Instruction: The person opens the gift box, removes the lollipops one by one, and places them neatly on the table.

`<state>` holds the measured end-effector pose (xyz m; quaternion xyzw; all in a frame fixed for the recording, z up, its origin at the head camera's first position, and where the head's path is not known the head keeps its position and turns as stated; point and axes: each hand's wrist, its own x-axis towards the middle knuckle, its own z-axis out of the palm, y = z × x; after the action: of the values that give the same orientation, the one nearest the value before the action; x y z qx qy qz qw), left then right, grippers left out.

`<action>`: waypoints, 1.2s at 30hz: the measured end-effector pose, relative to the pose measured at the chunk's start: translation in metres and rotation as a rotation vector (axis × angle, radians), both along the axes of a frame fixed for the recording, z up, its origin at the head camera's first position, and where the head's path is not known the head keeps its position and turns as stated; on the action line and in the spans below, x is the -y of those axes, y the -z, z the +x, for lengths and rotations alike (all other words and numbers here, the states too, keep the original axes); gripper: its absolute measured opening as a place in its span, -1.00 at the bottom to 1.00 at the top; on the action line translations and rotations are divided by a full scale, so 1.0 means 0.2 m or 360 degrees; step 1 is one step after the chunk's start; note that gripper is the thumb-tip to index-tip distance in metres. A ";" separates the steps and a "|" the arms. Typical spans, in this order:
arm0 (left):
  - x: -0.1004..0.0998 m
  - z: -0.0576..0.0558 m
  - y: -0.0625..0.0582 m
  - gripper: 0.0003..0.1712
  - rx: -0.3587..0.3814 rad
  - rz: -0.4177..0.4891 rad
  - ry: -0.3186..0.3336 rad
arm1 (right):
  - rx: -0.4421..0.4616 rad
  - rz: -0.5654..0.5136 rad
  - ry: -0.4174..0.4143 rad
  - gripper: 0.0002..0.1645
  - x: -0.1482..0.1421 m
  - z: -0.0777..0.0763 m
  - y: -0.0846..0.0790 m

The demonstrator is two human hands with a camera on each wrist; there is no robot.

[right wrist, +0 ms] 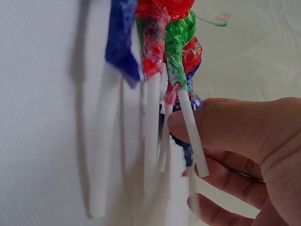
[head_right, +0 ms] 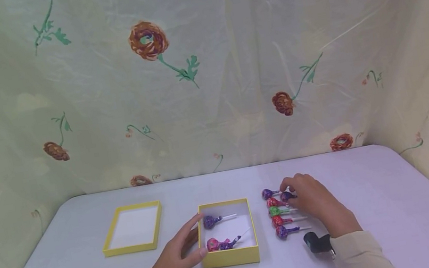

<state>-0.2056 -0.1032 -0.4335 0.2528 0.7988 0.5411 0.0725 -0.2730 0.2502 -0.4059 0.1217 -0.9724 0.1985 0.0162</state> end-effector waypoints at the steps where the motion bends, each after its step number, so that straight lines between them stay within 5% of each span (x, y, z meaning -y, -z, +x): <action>1: 0.00 -0.01 0.02 -0.21 -0.0004 -0.0008 -0.0003 | -0.0002 0.0001 0.0003 -0.67 0.00 0.00 0.00; 3: 0.01 -0.04 0.07 -0.20 -0.0010 -0.0023 -0.0006 | -0.0010 0.0006 0.0005 -0.67 0.00 0.00 0.00; 15: 0.01 -0.04 0.07 -0.20 -0.0026 -0.0012 -0.0002 | -0.0058 0.0027 -0.0001 -0.72 0.00 0.02 -0.02; 27: -0.01 0.05 -0.10 -0.21 0.0005 0.0019 0.0031 | -0.0074 0.0029 0.0013 -0.74 0.00 0.02 -0.03; 36: 0.00 -0.02 0.04 -0.20 -0.0011 0.0013 0.0010 | -0.0050 0.0037 0.0052 -0.74 -0.01 0.02 -0.03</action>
<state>-0.2099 -0.1037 -0.4406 0.2575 0.7960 0.5433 0.0702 -0.2693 0.2525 -0.4004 0.1092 -0.9761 0.1849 0.0333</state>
